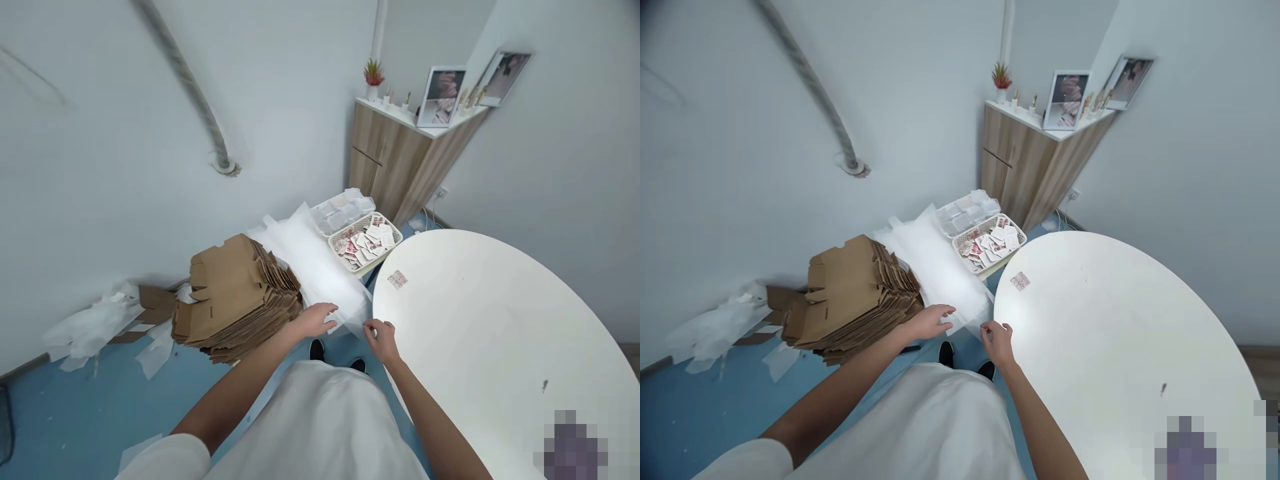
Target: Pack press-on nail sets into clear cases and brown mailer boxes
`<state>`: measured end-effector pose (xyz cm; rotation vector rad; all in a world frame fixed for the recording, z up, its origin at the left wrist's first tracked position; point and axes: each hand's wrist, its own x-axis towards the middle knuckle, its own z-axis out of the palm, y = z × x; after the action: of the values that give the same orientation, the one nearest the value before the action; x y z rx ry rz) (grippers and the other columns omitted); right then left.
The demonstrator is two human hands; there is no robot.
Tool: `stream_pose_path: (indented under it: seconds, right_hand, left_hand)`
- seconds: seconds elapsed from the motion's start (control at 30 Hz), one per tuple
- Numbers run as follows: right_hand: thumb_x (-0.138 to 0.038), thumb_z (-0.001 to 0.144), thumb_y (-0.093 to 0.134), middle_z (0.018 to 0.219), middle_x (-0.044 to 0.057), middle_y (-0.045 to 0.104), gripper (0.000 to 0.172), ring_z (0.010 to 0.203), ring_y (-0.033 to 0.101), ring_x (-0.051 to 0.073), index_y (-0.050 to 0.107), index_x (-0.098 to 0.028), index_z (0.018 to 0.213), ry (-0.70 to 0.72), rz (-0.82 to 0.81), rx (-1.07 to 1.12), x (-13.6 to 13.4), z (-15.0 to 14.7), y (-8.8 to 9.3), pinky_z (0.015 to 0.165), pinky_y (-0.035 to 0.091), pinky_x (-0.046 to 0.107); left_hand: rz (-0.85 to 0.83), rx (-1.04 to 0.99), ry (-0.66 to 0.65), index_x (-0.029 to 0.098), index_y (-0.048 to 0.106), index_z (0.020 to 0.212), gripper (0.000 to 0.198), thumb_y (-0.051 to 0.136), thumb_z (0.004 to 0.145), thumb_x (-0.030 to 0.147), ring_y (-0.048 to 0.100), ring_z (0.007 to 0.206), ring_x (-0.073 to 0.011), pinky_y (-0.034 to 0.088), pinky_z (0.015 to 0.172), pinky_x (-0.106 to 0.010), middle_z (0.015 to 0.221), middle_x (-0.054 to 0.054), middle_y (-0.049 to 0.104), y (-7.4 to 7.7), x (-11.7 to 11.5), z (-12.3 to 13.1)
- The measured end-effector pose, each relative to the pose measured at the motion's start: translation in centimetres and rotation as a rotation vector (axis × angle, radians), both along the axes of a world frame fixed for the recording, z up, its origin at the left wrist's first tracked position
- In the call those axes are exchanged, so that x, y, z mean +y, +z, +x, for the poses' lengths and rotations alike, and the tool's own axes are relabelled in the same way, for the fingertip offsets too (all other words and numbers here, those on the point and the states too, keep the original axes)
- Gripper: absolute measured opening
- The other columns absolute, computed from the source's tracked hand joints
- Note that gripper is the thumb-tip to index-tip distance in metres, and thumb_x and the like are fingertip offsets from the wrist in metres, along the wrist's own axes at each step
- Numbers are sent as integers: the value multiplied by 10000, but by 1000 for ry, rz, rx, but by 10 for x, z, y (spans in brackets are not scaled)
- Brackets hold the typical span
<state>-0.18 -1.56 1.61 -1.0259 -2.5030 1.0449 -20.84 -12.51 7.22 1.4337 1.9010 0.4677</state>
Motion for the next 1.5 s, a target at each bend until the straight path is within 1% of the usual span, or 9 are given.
stream_pose_path:
  seconds: [0.13, 0.27, 0.37, 0.47, 0.67, 0.9, 1.03, 1.2, 1.5]
  right_hand:
    - [-348, 813, 392, 787, 38, 678, 264, 696, 626, 198, 622, -219, 822, 20, 33, 86, 14, -57, 20, 876, 362, 445]
    - [-345, 798, 419, 794, 47, 680, 250, 728, 621, 194, 625, -203, 811, -6, 11, 174, 24, -106, 39, 759, 437, 357]
    - [-345, 787, 437, 806, 44, 677, 231, 736, 615, 184, 615, -200, 811, -58, -52, 220, 30, -132, 47, 711, 456, 320]
    - [-334, 770, 456, 838, 46, 671, 228, 737, 615, 176, 599, -190, 872, -90, -112, 224, 40, -150, 52, 687, 465, 310]
    - [-302, 751, 478, 953, 68, 641, 319, 757, 607, 167, 548, -179, 1037, -67, -92, 143, 79, -187, 41, 697, 466, 320]
    - [-251, 760, 466, 1020, 90, 575, 370, 942, 526, 216, 537, -183, 1117, 102, 124, 72, 120, -255, 8, 829, 416, 362]
    - [-200, 736, 463, 1016, 96, 521, 434, 946, 480, 233, 520, -198, 1167, 148, 171, -1, 133, -286, -8, 827, 387, 371]
    - [-208, 679, 494, 1064, 103, 454, 529, 955, 426, 256, 487, -206, 1208, 218, 150, -58, 140, -307, -24, 817, 364, 384]
    - [-206, 673, 482, 1117, 107, 419, 589, 1003, 392, 277, 410, -220, 1257, 194, 93, -56, 134, -311, -34, 823, 357, 400]
  left_hand:
    - [111, -29, 33, 195, 520, 1155, 445, 532, 751, 381, 568, 997, -225, 412, 868, -330, 1144, -89, 587, 25, 6, -36]
    - [145, -66, 105, 183, 503, 1168, 499, 534, 743, 442, 552, 1043, -231, 427, 838, -307, 1186, -103, 559, 45, 30, -69]
    - [92, -94, 197, 171, 470, 1191, 567, 564, 710, 455, 549, 1058, -235, 436, 810, -283, 1241, -120, 517, 50, 51, -92]
    - [-4, -55, 262, 156, 448, 1198, 628, 583, 677, 480, 540, 1074, -258, 422, 822, -293, 1258, -148, 499, 48, 73, -118]
    - [-209, 110, 349, 125, 469, 1131, 662, 591, 623, 532, 523, 1083, -317, 422, 780, -327, 1192, -199, 539, 28, 111, -173]
    - [-276, -113, 637, 139, 510, 1094, 592, 572, 658, 534, 609, 922, -262, 445, 694, -307, 1068, -176, 615, -17, 143, -213]
    - [-250, -169, 777, 155, 516, 1088, 541, 571, 683, 509, 589, 959, -252, 454, 700, -307, 1127, -166, 584, -42, 158, -220]
    - [-257, -378, 980, 147, 439, 1166, 563, 546, 726, 481, 592, 948, -225, 473, 631, -291, 1154, -166, 560, -66, 171, -224]
    - [-185, -582, 1136, 176, 503, 933, 277, 553, 741, 369, 614, 865, -165, 491, 597, -237, 1059, -97, 594, -76, 188, -214]
